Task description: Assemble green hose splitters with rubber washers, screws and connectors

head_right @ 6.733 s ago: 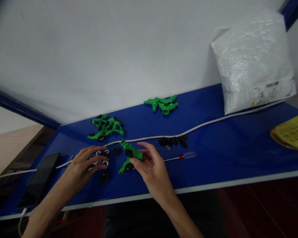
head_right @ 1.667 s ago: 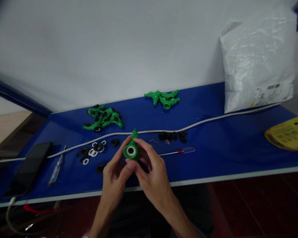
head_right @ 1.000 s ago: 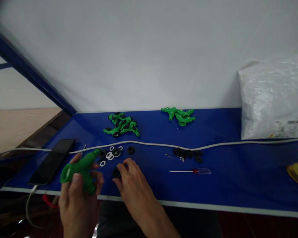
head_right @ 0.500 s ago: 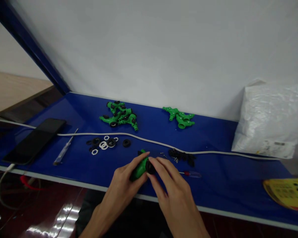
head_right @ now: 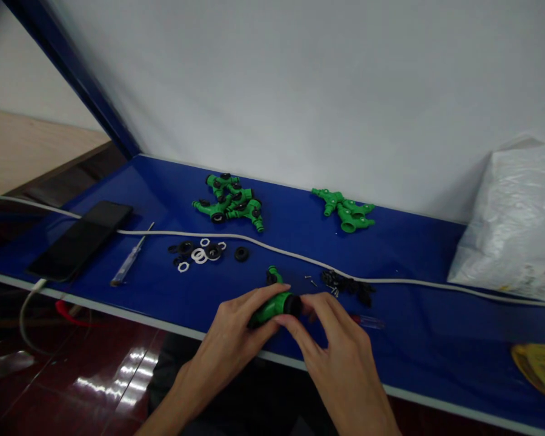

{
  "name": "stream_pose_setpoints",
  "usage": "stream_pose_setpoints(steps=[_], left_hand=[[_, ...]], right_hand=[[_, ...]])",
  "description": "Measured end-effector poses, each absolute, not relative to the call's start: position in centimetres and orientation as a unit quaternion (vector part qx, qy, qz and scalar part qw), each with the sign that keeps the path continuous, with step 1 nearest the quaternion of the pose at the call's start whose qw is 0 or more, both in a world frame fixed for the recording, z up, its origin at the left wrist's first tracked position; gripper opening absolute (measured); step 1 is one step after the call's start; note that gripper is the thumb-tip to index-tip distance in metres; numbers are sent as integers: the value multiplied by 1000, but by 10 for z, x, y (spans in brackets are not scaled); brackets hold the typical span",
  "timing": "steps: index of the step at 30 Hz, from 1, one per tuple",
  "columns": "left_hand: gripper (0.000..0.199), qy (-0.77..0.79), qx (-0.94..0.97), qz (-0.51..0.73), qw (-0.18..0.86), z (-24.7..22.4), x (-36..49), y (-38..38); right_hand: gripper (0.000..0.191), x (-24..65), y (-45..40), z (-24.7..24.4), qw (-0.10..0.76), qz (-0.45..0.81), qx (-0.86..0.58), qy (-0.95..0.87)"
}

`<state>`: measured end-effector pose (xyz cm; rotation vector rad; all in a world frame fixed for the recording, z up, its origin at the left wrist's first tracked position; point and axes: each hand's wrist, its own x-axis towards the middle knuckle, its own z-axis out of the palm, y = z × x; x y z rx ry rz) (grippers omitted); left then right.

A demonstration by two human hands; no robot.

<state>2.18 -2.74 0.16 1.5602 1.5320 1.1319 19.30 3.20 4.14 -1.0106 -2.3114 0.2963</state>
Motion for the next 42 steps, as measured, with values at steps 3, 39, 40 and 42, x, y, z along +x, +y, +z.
stream_pose_setpoints(steps=[3,39,40,42], left_hand=[[47,586,608,420,332,4,22,-28],[97,595,542,432,407,9,11,-35],[94,594,524,441,421,9,10,-36],[85,592,482,468,445,9,8,-36]], right_hand=[[36,195,30,40,269,114,-408,-865],[25,205,16,31,347,150,-371,-848],[25,204,14,31,357,152,-375,-842],[23,200,12,31,373,161,-381,-830]])
